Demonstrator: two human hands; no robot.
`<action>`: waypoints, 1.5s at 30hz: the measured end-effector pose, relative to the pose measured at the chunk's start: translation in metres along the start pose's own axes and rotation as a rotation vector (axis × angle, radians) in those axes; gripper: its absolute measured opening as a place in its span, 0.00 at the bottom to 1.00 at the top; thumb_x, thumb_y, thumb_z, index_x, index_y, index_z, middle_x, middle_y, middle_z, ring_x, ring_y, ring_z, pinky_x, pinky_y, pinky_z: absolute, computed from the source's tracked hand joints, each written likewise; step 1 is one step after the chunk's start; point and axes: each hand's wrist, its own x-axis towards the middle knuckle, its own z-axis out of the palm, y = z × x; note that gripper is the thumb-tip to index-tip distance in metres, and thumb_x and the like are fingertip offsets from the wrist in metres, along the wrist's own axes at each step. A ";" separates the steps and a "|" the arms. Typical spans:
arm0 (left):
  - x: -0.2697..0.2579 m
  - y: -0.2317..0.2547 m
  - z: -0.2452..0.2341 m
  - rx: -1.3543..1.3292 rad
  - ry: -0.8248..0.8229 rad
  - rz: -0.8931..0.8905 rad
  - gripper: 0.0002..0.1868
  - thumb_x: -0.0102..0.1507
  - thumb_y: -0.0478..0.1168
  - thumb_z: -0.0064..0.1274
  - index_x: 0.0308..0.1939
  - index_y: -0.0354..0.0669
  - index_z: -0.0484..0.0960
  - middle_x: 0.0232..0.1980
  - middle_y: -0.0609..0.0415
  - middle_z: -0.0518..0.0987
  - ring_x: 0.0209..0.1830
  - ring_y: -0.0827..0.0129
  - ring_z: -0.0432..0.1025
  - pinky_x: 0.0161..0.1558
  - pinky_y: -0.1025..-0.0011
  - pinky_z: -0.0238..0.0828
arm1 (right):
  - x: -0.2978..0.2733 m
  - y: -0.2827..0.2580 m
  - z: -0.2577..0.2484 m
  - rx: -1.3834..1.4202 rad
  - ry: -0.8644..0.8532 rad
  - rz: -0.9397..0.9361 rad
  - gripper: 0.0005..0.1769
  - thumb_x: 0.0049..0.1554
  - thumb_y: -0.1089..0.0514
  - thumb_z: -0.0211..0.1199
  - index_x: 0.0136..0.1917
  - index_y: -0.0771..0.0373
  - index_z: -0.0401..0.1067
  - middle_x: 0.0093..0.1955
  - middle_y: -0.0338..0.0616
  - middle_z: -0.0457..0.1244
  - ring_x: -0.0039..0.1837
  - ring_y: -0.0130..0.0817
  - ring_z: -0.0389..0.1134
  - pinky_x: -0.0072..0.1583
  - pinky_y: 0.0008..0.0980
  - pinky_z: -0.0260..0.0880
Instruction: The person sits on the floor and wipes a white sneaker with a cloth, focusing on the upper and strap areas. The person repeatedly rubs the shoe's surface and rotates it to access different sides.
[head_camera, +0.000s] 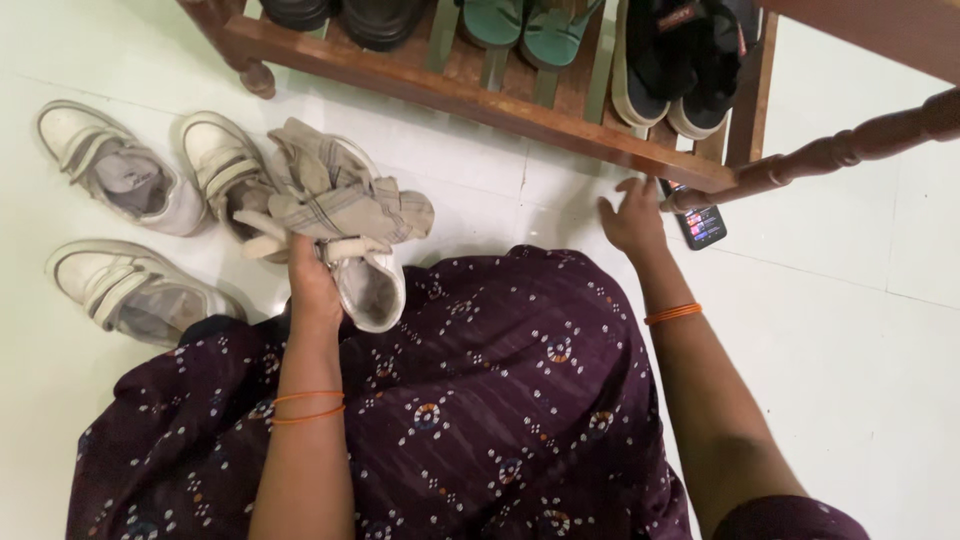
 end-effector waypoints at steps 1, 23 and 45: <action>0.000 -0.003 0.000 0.010 0.014 -0.006 0.23 0.73 0.50 0.43 0.63 0.37 0.74 0.59 0.53 0.77 0.59 0.67 0.72 0.62 0.69 0.70 | 0.004 0.016 0.008 0.018 0.126 0.034 0.28 0.57 0.45 0.64 0.62 0.66 0.64 0.76 0.70 0.46 0.65 0.67 0.62 0.61 0.52 0.67; -0.009 -0.002 0.010 0.104 0.032 -0.146 0.24 0.72 0.52 0.43 0.65 0.39 0.74 0.60 0.53 0.77 0.59 0.66 0.72 0.62 0.68 0.70 | 0.062 0.012 -0.014 -0.041 -0.216 0.479 0.37 0.65 0.38 0.47 0.74 0.68 0.61 0.49 0.51 0.71 0.38 0.37 0.72 0.56 0.38 0.74; -0.002 0.000 0.006 0.181 -0.054 0.078 0.25 0.72 0.50 0.45 0.64 0.33 0.74 0.62 0.53 0.76 0.60 0.68 0.71 0.63 0.70 0.68 | -0.066 -0.277 -0.064 0.472 -0.673 -0.719 0.41 0.61 0.41 0.59 0.79 0.61 0.52 0.78 0.57 0.52 0.76 0.52 0.60 0.74 0.43 0.59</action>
